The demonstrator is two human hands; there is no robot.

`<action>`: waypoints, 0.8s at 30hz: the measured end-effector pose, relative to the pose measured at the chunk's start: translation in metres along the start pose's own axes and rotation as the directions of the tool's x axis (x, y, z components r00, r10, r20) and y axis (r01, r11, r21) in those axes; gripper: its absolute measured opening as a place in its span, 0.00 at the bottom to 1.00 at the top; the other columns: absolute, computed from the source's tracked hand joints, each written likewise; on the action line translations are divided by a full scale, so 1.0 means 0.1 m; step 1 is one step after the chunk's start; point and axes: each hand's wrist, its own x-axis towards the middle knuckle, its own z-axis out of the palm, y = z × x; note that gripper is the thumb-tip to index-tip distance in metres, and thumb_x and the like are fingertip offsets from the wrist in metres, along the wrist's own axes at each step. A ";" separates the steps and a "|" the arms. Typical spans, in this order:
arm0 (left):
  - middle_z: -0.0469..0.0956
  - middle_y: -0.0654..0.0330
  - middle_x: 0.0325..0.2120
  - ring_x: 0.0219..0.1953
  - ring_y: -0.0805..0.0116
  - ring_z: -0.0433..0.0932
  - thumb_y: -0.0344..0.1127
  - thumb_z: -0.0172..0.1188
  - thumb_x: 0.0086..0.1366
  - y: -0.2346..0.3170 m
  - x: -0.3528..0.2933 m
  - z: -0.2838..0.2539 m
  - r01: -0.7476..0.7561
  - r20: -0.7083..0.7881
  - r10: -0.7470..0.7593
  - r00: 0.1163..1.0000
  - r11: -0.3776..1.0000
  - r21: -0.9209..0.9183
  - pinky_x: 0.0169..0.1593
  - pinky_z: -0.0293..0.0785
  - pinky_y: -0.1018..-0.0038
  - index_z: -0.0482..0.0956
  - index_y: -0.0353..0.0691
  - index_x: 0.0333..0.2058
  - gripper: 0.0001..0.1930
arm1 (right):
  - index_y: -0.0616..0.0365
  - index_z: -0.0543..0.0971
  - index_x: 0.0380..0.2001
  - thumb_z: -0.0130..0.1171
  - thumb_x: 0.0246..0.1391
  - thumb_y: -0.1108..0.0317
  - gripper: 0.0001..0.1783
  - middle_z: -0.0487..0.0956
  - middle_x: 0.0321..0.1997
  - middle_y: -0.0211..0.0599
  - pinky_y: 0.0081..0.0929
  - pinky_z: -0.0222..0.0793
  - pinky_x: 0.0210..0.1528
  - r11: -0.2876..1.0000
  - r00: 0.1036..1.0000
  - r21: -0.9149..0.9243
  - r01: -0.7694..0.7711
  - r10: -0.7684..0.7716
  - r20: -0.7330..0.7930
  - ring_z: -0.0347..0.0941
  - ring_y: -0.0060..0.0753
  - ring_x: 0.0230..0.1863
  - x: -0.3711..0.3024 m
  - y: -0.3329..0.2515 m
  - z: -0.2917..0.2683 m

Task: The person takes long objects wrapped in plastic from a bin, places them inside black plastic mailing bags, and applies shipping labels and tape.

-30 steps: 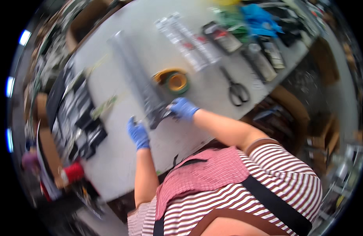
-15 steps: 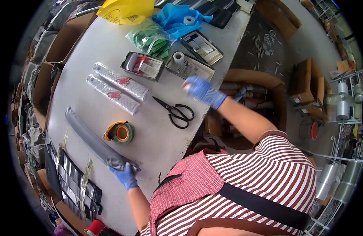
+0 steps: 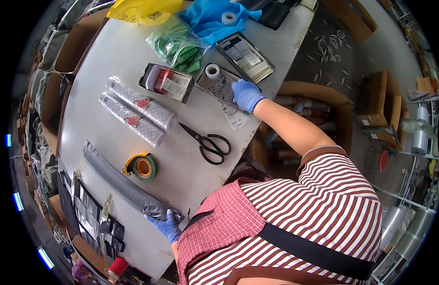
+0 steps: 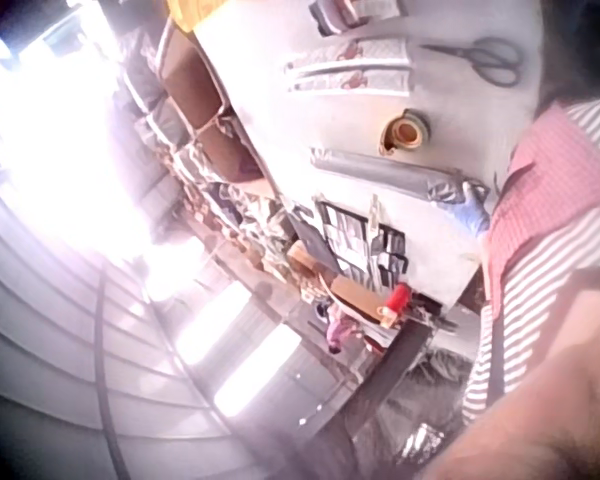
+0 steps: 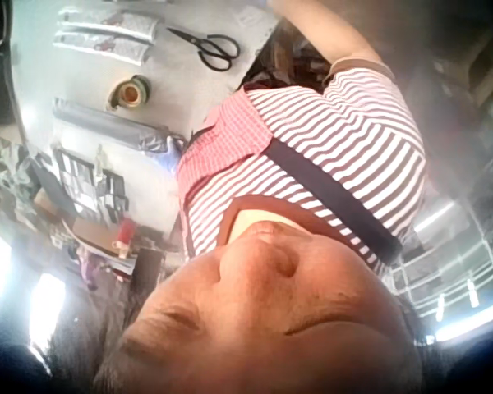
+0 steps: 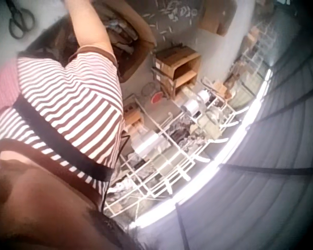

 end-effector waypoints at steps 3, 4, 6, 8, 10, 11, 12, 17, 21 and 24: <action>0.54 0.44 0.66 0.67 0.53 0.55 0.34 0.74 0.48 -0.12 0.05 0.01 0.014 0.014 -0.014 1.000 1.000 -0.020 0.69 0.48 0.68 0.45 0.37 0.68 0.55 | 0.56 0.80 0.41 0.56 0.54 0.71 0.12 0.79 0.46 0.50 0.40 0.75 0.49 1.000 0.995 -0.014 -0.005 0.007 0.097 0.77 0.49 0.49 0.05 0.03 -0.01; 0.53 0.45 0.66 0.67 0.55 0.54 0.35 0.73 0.49 -0.19 0.08 -0.01 -0.009 0.046 0.010 0.999 1.000 -0.020 0.69 0.48 0.69 0.44 0.34 0.68 0.54 | 0.56 0.80 0.42 0.55 0.54 0.71 0.12 0.78 0.47 0.49 0.40 0.75 0.49 1.000 0.991 -0.022 -0.001 0.004 0.134 0.76 0.49 0.50 0.06 0.03 -0.03; 0.51 0.47 0.67 0.68 0.57 0.54 0.36 0.72 0.49 -0.34 0.10 -0.05 -0.031 0.073 0.033 0.997 0.999 -0.021 0.69 0.47 0.69 0.43 0.31 0.68 0.54 | 0.57 0.81 0.41 0.56 0.54 0.70 0.12 0.79 0.47 0.49 0.40 0.74 0.49 1.000 0.990 0.001 0.004 -0.005 0.140 0.76 0.49 0.50 0.05 0.02 -0.05; 0.53 0.46 0.66 0.67 0.56 0.55 0.40 0.72 0.50 -0.33 0.13 -0.07 0.000 0.125 0.027 0.992 0.977 -0.213 0.68 0.48 0.69 0.44 0.34 0.68 0.55 | 0.57 0.81 0.41 0.57 0.53 0.70 0.12 0.79 0.46 0.49 0.40 0.74 0.50 1.000 0.991 0.024 -0.003 -0.001 0.136 0.76 0.50 0.49 0.02 0.01 -0.08; 0.55 0.45 0.65 0.66 0.55 0.56 0.39 0.71 0.51 -0.22 0.13 -0.13 -0.021 0.134 0.038 0.990 0.992 -0.127 0.68 0.49 0.69 0.44 0.34 0.68 0.54 | 0.58 0.82 0.38 0.57 0.53 0.69 0.10 0.81 0.43 0.50 0.42 0.75 0.48 0.999 1.000 0.046 0.017 -0.017 -0.003 0.77 0.50 0.47 -0.05 -0.01 -0.06; 0.56 0.45 0.65 0.66 0.54 0.57 0.39 0.71 0.51 -0.18 0.12 -0.15 -0.038 0.145 0.043 0.988 0.999 -0.039 0.68 0.50 0.69 0.44 0.35 0.68 0.53 | 0.58 0.82 0.38 0.57 0.53 0.69 0.10 0.81 0.43 0.50 0.42 0.75 0.48 0.999 1.000 0.047 0.017 -0.016 -0.003 0.77 0.50 0.47 -0.04 0.00 -0.06; 0.56 0.45 0.65 0.66 0.54 0.57 0.39 0.71 0.51 -0.26 0.14 -0.13 -0.039 0.146 0.044 0.988 0.998 -0.039 0.68 0.50 0.69 0.44 0.35 0.68 0.53 | 0.58 0.82 0.37 0.58 0.52 0.69 0.10 0.81 0.42 0.50 0.42 0.75 0.47 0.998 0.999 0.050 0.029 -0.030 0.029 0.78 0.51 0.46 -0.02 0.01 -0.07; 0.59 0.45 0.64 0.64 0.52 0.60 0.34 0.65 0.58 -0.23 0.16 -0.19 0.060 0.162 -0.003 0.987 0.936 -0.347 0.67 0.52 0.66 0.48 0.35 0.68 0.44 | 0.57 0.83 0.35 0.59 0.50 0.70 0.09 0.82 0.39 0.50 0.42 0.76 0.44 0.999 0.997 0.035 0.032 -0.034 0.073 0.79 0.51 0.43 0.11 0.07 0.07; 0.62 0.46 0.62 0.62 0.51 0.63 0.34 0.62 0.60 0.12 0.23 -0.38 -0.185 -0.049 0.203 0.978 0.951 0.248 0.66 0.55 0.64 0.57 0.35 0.65 0.37 | 0.57 0.83 0.33 0.58 0.49 0.70 0.09 0.82 0.37 0.50 0.42 0.76 0.42 0.999 0.996 -0.028 0.032 -0.030 0.079 0.79 0.51 0.42 0.02 0.05 -0.05; 0.69 0.49 0.55 0.58 0.55 0.69 0.33 0.58 0.63 0.63 0.19 -0.50 -0.470 -0.091 0.480 0.873 0.876 0.106 0.61 0.63 0.64 0.67 0.33 0.58 0.26 | 0.57 0.82 0.32 0.58 0.48 0.68 0.09 0.81 0.33 0.50 0.41 0.76 0.41 0.994 0.994 0.099 0.039 -0.028 -0.105 0.79 0.51 0.39 -0.24 -0.09 -0.39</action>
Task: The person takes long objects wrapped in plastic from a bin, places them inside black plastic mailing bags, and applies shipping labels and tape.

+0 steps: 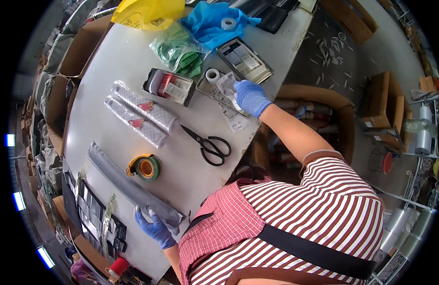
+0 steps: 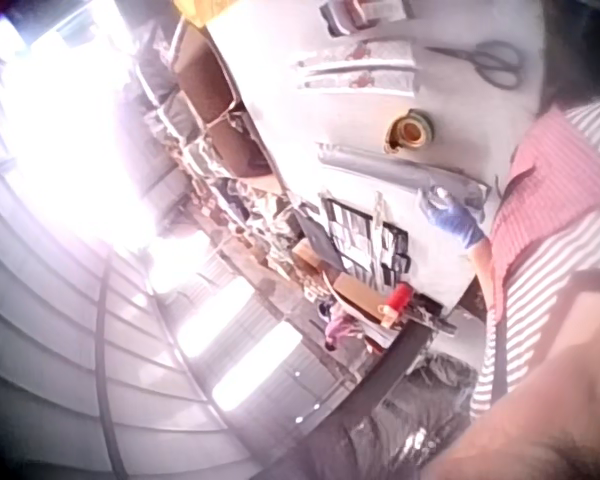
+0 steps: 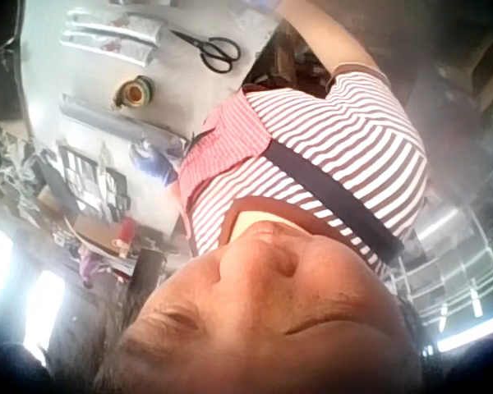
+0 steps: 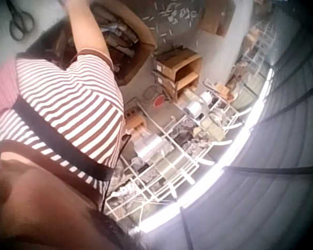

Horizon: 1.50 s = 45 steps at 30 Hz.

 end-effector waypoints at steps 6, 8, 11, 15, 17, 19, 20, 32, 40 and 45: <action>0.77 0.57 0.44 0.46 0.69 0.75 0.27 0.58 0.63 1.62 0.25 0.21 0.573 0.688 0.107 0.717 0.471 -0.671 0.53 0.69 0.73 0.71 0.32 0.53 0.19 | 0.59 0.78 0.31 0.60 0.47 0.63 0.11 0.77 0.30 0.47 0.38 0.71 0.38 0.541 0.859 0.715 0.443 -0.486 -0.164 0.75 0.51 0.35 -0.99 -1.09 0.02; 0.78 0.59 0.40 0.42 0.72 0.75 0.32 0.61 0.63 1.37 0.21 0.44 0.563 0.725 0.180 0.665 0.516 -0.645 0.49 0.71 0.73 0.74 0.33 0.50 0.17 | 0.57 0.78 0.37 0.60 0.49 0.62 0.13 0.77 0.36 0.44 0.37 0.72 0.42 0.591 0.810 0.658 0.466 -0.585 -0.048 0.75 0.48 0.39 -1.29 -1.35 0.20; 0.79 0.62 0.37 0.39 0.74 0.75 0.35 0.62 0.64 1.39 0.18 0.47 0.641 0.702 0.000 0.712 0.407 -0.651 0.44 0.72 0.75 0.77 0.34 0.46 0.15 | 0.58 0.78 0.42 0.60 0.52 0.60 0.17 0.77 0.39 0.44 0.35 0.72 0.44 0.591 0.827 0.652 0.475 -0.554 -0.101 0.75 0.45 0.41 -1.34 -1.36 0.25; 0.80 0.63 0.35 0.35 0.75 0.76 0.37 0.62 0.64 1.48 0.16 0.44 0.610 0.627 -0.108 0.771 0.405 -0.681 0.41 0.73 0.76 0.80 0.34 0.42 0.13 | 0.60 0.78 0.40 0.60 0.54 0.59 0.16 0.79 0.38 0.45 0.33 0.72 0.42 0.501 0.936 0.840 0.210 -0.352 -0.023 0.76 0.45 0.39 -1.33 -1.25 0.26; 0.80 0.63 0.34 0.35 0.76 0.76 0.37 0.63 0.64 1.41 0.15 0.52 0.536 0.552 -0.131 0.823 0.500 -0.680 0.40 0.73 0.77 0.80 0.34 0.40 0.12 | 0.62 0.79 0.37 0.60 0.55 0.58 0.16 0.80 0.34 0.47 0.33 0.72 0.40 0.452 0.808 0.884 0.123 -0.562 0.175 0.77 0.47 0.36 -1.30 -1.20 0.25; 0.81 0.59 0.35 0.33 0.73 0.77 0.35 0.62 0.64 1.41 0.18 0.52 0.549 0.582 -0.101 0.807 0.491 -0.676 0.36 0.73 0.77 0.79 0.33 0.41 0.12 | 0.62 0.79 0.35 0.58 0.56 0.59 0.15 0.79 0.30 0.49 0.35 0.71 0.38 0.440 0.830 0.878 0.188 -0.549 0.097 0.77 0.49 0.32 -1.31 -1.22 0.26; 0.81 0.59 0.35 0.33 0.73 0.77 0.35 0.62 0.64 1.44 0.19 0.49 0.550 0.581 -0.105 0.807 0.491 -0.676 0.36 0.73 0.77 0.79 0.33 0.41 0.12 | 0.62 0.79 0.36 0.58 0.56 0.60 0.15 0.79 0.30 0.49 0.34 0.71 0.38 0.438 0.862 0.887 0.148 -0.497 0.102 0.77 0.49 0.32 -1.31 -1.23 0.28; 0.80 0.57 0.35 0.29 0.67 0.80 0.32 0.64 0.59 1.41 0.23 0.37 0.704 0.684 -0.170 0.709 0.234 -0.671 0.31 0.76 0.75 0.76 0.32 0.45 0.16 | 0.64 0.79 0.37 0.55 0.58 0.62 0.14 0.80 0.31 0.35 0.19 0.74 0.32 0.104 0.782 0.891 -0.441 -0.442 0.439 0.76 0.21 0.28 -1.36 -1.24 0.21; 0.80 0.56 0.34 0.29 0.66 0.81 0.32 0.64 0.59 1.29 0.17 0.32 0.715 0.693 -0.176 0.699 0.184 -0.675 0.33 0.77 0.74 0.76 0.31 0.44 0.16 | 0.65 0.80 0.35 0.57 0.57 0.64 0.13 0.80 0.29 0.34 0.18 0.73 0.32 0.187 0.716 0.872 -0.452 -0.507 0.480 0.75 0.19 0.27 -1.39 -1.36 0.17; 0.78 0.51 0.43 0.39 0.64 0.80 0.31 0.64 0.60 1.26 0.19 0.27 0.781 0.769 -0.145 0.623 0.160 -0.603 0.41 0.77 0.72 0.74 0.30 0.47 0.18 | 0.65 0.79 0.35 0.56 0.57 0.65 0.12 0.79 0.28 0.32 0.18 0.72 0.32 0.196 0.728 0.886 -0.421 -0.510 0.459 0.74 0.18 0.26 -1.43 -1.40 0.11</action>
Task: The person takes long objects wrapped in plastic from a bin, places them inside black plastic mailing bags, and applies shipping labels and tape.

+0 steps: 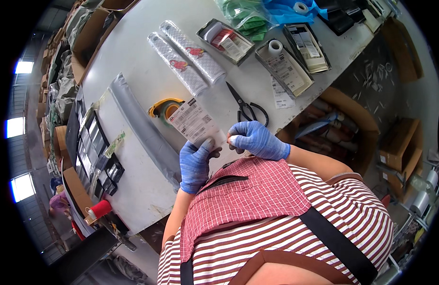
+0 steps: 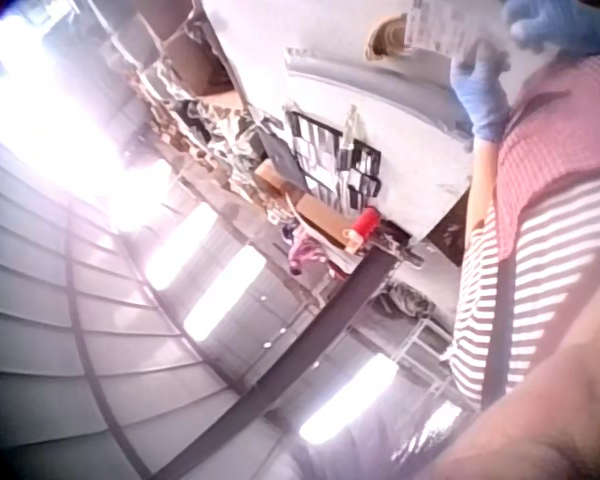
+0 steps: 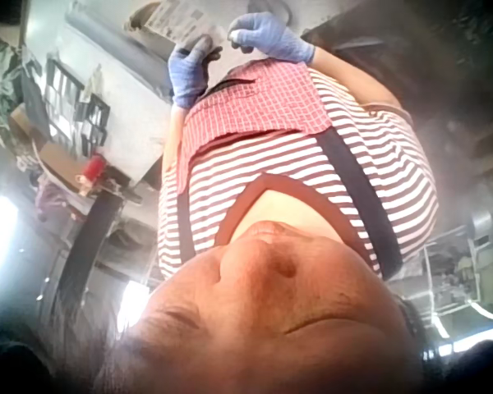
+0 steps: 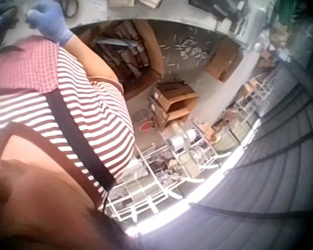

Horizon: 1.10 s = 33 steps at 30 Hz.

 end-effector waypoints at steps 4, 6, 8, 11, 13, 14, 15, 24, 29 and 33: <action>0.63 0.49 0.57 0.57 0.62 0.66 0.28 0.65 0.57 -0.04 0.06 0.00 -0.441 0.002 0.720 0.694 0.423 0.792 0.56 0.67 0.68 0.72 0.32 0.51 0.22 | 0.64 0.78 0.38 0.56 0.59 0.65 0.11 0.77 0.30 0.31 0.18 0.72 0.35 1.000 1.000 0.019 -0.019 0.019 0.003 0.72 0.18 0.29 -0.03 -0.02 0.06; 0.73 0.60 0.46 0.44 0.72 0.72 0.27 0.65 0.58 0.11 0.02 -0.01 -0.572 0.223 0.823 0.523 0.145 0.807 0.47 0.70 0.75 0.73 0.36 0.50 0.20 | 0.64 0.77 0.39 0.55 0.60 0.66 0.11 0.77 0.31 0.31 0.18 0.72 0.36 1.000 0.998 -0.005 -0.012 0.012 -0.061 0.72 0.18 0.30 -0.03 -0.04 0.11; 0.75 0.63 0.40 0.38 0.76 0.73 0.26 0.64 0.60 0.09 -0.07 -0.04 -0.538 0.257 0.485 0.836 0.631 0.559 0.43 0.71 0.79 0.75 0.35 0.47 0.16 | 0.65 0.77 0.38 0.53 0.60 0.66 0.11 0.77 0.30 0.32 0.18 0.72 0.35 0.998 0.998 -0.040 0.040 -0.042 -0.044 0.72 0.18 0.30 -0.04 -0.05 0.18; 0.80 0.60 0.36 0.35 0.77 0.75 0.26 0.62 0.62 -0.02 -0.14 -0.02 -0.363 0.245 0.293 0.924 0.874 0.323 0.42 0.73 0.80 0.76 0.33 0.44 0.12 | 0.66 0.77 0.38 0.52 0.61 0.67 0.11 0.77 0.30 0.32 0.18 0.72 0.35 0.992 0.994 -0.068 0.107 -0.107 -0.005 0.73 0.18 0.31 -0.04 -0.03 0.28; 0.81 0.59 0.36 0.35 0.77 0.76 0.26 0.62 0.62 -0.01 -0.20 -0.07 -0.324 0.213 0.272 0.938 0.908 0.267 0.41 0.73 0.80 0.76 0.33 0.44 0.12 | 0.65 0.77 0.40 0.52 0.62 0.67 0.11 0.77 0.32 0.33 0.18 0.72 0.37 0.991 0.993 -0.066 0.115 -0.114 0.020 0.73 0.19 0.32 -0.03 0.01 0.36; 0.80 0.59 0.35 0.34 0.77 0.76 0.26 0.62 0.62 -0.02 -0.22 -0.12 -0.341 0.216 0.288 0.933 0.899 0.273 0.41 0.74 0.80 0.76 0.32 0.44 0.12 | 0.65 0.77 0.40 0.52 0.61 0.68 0.11 0.78 0.32 0.33 0.18 0.72 0.37 0.990 0.992 -0.061 0.129 -0.128 0.017 0.73 0.19 0.32 -0.02 0.04 0.41; 0.80 0.59 0.35 0.34 0.76 0.76 0.26 0.62 0.62 -0.03 -0.24 -0.18 -0.359 0.220 0.304 0.927 0.891 0.279 0.40 0.74 0.80 0.76 0.32 0.44 0.12 | 0.66 0.77 0.39 0.52 0.61 0.68 0.11 0.78 0.32 0.33 0.18 0.73 0.37 0.988 0.990 -0.056 0.143 -0.142 0.014 0.73 0.19 0.32 -0.01 0.07 0.46; 0.80 0.59 0.34 0.32 0.75 0.78 0.28 0.59 0.64 -0.01 -0.28 -0.55 -0.280 0.214 0.216 0.953 0.897 0.342 0.37 0.75 0.80 0.79 0.31 0.42 0.09 | 0.61 0.80 0.34 0.54 0.55 0.68 0.09 0.79 0.26 0.43 0.30 0.71 0.32 0.750 0.872 -0.496 0.438 -0.488 0.033 0.76 0.34 0.28 0.06 0.25 0.77; 0.78 0.59 0.29 0.27 0.72 0.75 0.30 0.60 0.64 -0.24 -0.28 -1.01 -0.301 0.208 0.259 0.943 0.931 0.205 0.33 0.74 0.77 0.77 0.32 0.41 0.09 | 0.58 0.79 0.31 0.58 0.51 0.63 0.10 0.79 0.28 0.46 0.39 0.71 0.34 0.596 0.813 -0.682 0.423 -0.583 -0.006 0.75 0.51 0.31 0.12 0.55 1.10; 0.79 0.60 0.28 0.29 0.74 0.75 0.31 0.61 0.63 -0.18 -0.30 -0.96 -0.258 0.387 0.136 0.912 0.924 0.283 0.35 0.73 0.77 0.78 0.32 0.41 0.10 | 0.56 0.79 0.31 0.59 0.51 0.62 0.09 0.79 0.29 0.45 0.39 0.71 0.34 0.622 0.807 -0.707 0.336 -0.577 -0.124 0.75 0.51 0.32 -0.07 0.70 1.13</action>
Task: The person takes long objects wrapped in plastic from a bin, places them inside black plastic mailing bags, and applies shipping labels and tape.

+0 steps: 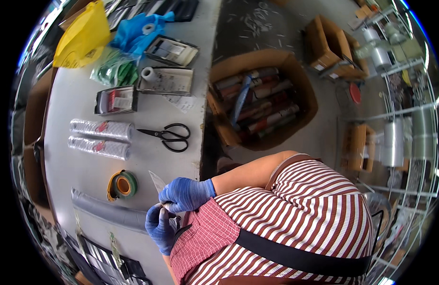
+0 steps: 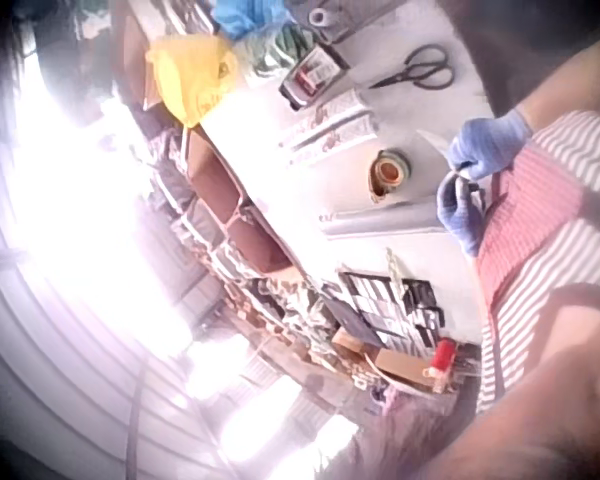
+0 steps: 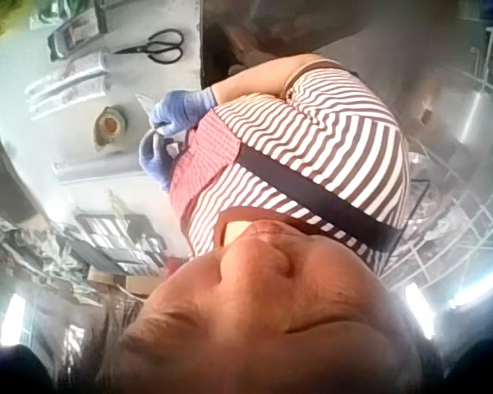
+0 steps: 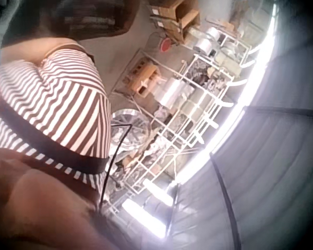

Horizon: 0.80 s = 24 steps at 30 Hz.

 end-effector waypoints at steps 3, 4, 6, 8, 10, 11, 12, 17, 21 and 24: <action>0.79 0.60 0.28 0.28 0.74 0.75 0.31 0.60 0.64 -0.12 0.03 -0.12 0.079 0.033 -0.080 0.996 0.996 0.031 0.34 0.72 0.77 0.78 0.32 0.40 0.09 | 0.56 0.79 0.31 0.59 0.52 0.63 0.09 0.79 0.29 0.44 0.39 0.71 0.34 0.999 0.998 -0.019 -0.031 0.030 -0.059 0.75 0.51 0.32 -0.15 0.02 0.12; 0.79 0.60 0.28 0.28 0.74 0.75 0.31 0.60 0.64 -0.12 0.03 -0.15 0.084 0.050 -0.086 0.995 0.996 0.040 0.34 0.72 0.77 0.78 0.32 0.40 0.09 | 0.57 0.79 0.31 0.59 0.52 0.63 0.09 0.79 0.29 0.44 0.39 0.71 0.34 0.999 0.997 -0.024 -0.033 0.031 -0.078 0.76 0.51 0.32 -0.19 0.03 0.16; 0.79 0.59 0.28 0.27 0.74 0.75 0.31 0.59 0.65 -0.11 0.04 -0.16 0.055 0.107 -0.078 0.991 0.977 0.204 0.33 0.73 0.77 0.78 0.31 0.39 0.09 | 0.57 0.79 0.31 0.59 0.52 0.62 0.09 0.79 0.29 0.45 0.39 0.71 0.34 0.998 0.993 -0.026 -0.050 0.047 -0.104 0.76 0.50 0.32 -0.27 0.05 0.23; 0.79 0.59 0.28 0.26 0.74 0.75 0.31 0.59 0.65 -0.01 0.04 -0.10 0.090 0.155 -0.120 0.981 0.977 0.192 0.33 0.73 0.77 0.78 0.31 0.40 0.09 | 0.57 0.79 0.32 0.59 0.52 0.62 0.10 0.79 0.29 0.45 0.39 0.71 0.34 0.998 0.990 -0.028 -0.064 0.060 -0.125 0.76 0.50 0.32 -0.31 0.01 0.25; 0.79 0.58 0.28 0.26 0.74 0.75 0.31 0.58 0.65 0.00 0.03 -0.09 0.125 0.192 -0.159 0.968 0.976 0.177 0.33 0.73 0.77 0.78 0.31 0.40 0.09 | 0.57 0.79 0.32 0.59 0.52 0.62 0.10 0.79 0.29 0.45 0.39 0.71 0.34 0.994 0.987 -0.007 -0.109 0.108 -0.121 0.76 0.50 0.33 -0.35 -0.04 0.24; 0.79 0.58 0.28 0.26 0.73 0.75 0.29 0.58 0.64 -0.03 0.03 -0.11 0.122 0.205 -0.149 0.967 0.982 0.141 0.34 0.74 0.76 0.77 0.30 0.41 0.09 | 0.57 0.79 0.32 0.59 0.52 0.62 0.10 0.79 0.29 0.45 0.39 0.71 0.34 0.994 0.986 -0.005 -0.110 0.109 -0.123 0.76 0.50 0.33 -0.37 -0.04 0.26; 0.79 0.58 0.28 0.25 0.73 0.76 0.28 0.58 0.63 -0.06 0.02 -0.13 0.119 0.215 -0.139 0.967 0.988 0.102 0.34 0.74 0.76 0.77 0.30 0.41 0.09 | 0.57 0.79 0.32 0.59 0.52 0.63 0.10 0.79 0.29 0.46 0.39 0.71 0.35 0.993 0.984 0.010 -0.119 0.119 -0.135 0.76 0.51 0.33 -0.37 -0.04 0.28; 0.79 0.58 0.35 0.35 0.73 0.78 0.23 0.61 0.59 -0.08 0.01 -0.26 -0.029 0.209 -0.024 0.978 0.968 0.247 0.42 0.75 0.77 0.76 0.29 0.43 0.12 | 0.60 0.80 0.36 0.57 0.52 0.66 0.11 0.80 0.31 0.44 0.29 0.72 0.36 0.947 0.978 0.307 -0.100 0.150 -0.144 0.77 0.33 0.33 -0.30 -0.09 0.37; 0.80 0.60 0.36 0.40 0.75 0.78 0.20 0.60 0.59 0.01 -0.06 -0.14 0.008 0.197 -0.020 0.980 0.998 0.063 0.46 0.74 0.79 0.76 0.32 0.44 0.13 | 0.63 0.79 0.35 0.54 0.56 0.71 0.08 0.78 0.28 0.31 0.19 0.70 0.36 0.730 0.930 0.621 -0.284 0.368 -0.007 0.71 0.18 0.31 -0.32 -0.21 0.29; 0.80 0.62 0.33 0.35 0.76 0.78 0.21 0.62 0.59 -0.05 -0.06 -0.16 -0.135 0.114 0.122 0.986 0.984 0.116 0.42 0.75 0.79 0.77 0.35 0.41 0.11 | 0.64 0.78 0.38 0.55 0.57 0.70 0.09 0.78 0.31 0.29 0.18 0.69 0.37 0.731 0.943 0.628 -0.267 0.332 0.015 0.71 0.17 0.33 -0.24 -0.18 0.32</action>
